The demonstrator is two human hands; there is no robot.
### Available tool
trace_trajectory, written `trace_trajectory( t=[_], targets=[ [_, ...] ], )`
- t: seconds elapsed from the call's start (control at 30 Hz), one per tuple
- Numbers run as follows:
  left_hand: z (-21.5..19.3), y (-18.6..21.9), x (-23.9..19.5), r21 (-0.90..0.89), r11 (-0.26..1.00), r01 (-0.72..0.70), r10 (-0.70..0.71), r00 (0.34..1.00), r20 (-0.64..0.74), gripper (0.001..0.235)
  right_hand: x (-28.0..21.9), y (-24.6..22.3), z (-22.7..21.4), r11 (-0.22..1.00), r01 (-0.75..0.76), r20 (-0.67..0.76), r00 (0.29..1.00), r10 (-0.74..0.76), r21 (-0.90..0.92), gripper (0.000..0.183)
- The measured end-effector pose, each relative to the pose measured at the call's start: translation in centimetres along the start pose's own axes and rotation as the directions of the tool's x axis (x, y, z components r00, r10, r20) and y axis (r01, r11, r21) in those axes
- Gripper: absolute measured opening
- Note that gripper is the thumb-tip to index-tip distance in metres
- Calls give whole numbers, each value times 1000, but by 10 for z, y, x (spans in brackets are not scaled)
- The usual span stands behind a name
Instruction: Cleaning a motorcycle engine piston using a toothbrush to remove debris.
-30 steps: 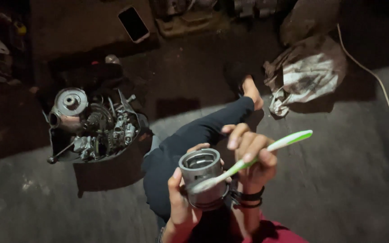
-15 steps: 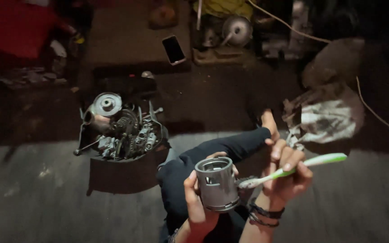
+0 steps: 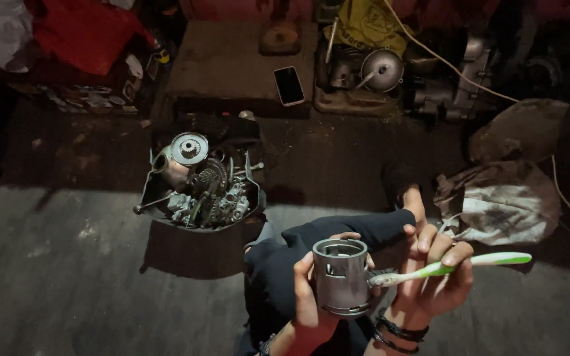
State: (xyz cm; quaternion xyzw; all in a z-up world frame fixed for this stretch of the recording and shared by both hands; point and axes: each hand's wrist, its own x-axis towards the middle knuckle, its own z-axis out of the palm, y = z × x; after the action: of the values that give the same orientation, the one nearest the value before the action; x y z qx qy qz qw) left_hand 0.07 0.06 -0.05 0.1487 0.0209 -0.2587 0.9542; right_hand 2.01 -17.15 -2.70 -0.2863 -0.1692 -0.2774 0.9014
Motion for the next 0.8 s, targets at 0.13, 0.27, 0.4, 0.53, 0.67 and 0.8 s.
trace_trajectory(
  t=[0.13,0.27,0.4,0.53,0.67,0.8],
  targets=[
    [-2,-2,2,-9,1000,-30,30,1000,1,73,-1,0,0,999,-24,-12,1000,25,47,27],
    [-6,-3,2,-29,999,18,-17,999,37,72,-1,1,7,999,-48,7,999,48,13,27],
    [-9,-6,2,-45,998,37,-35,999,31,71,-10,2,9,993,-112,72,991,114,-31,34],
    [3,-1,-1,22,1000,-11,11,1000,22,66,-10,2,13,983,-65,68,995,77,-169,25],
    [-4,-2,1,4,1000,4,-4,1000,20,70,-9,1,10,981,-88,89,991,104,-173,32],
    [0,-2,2,115,993,-13,17,999,-32,70,-8,3,-3,975,-80,195,973,121,-205,33]
  ],
)
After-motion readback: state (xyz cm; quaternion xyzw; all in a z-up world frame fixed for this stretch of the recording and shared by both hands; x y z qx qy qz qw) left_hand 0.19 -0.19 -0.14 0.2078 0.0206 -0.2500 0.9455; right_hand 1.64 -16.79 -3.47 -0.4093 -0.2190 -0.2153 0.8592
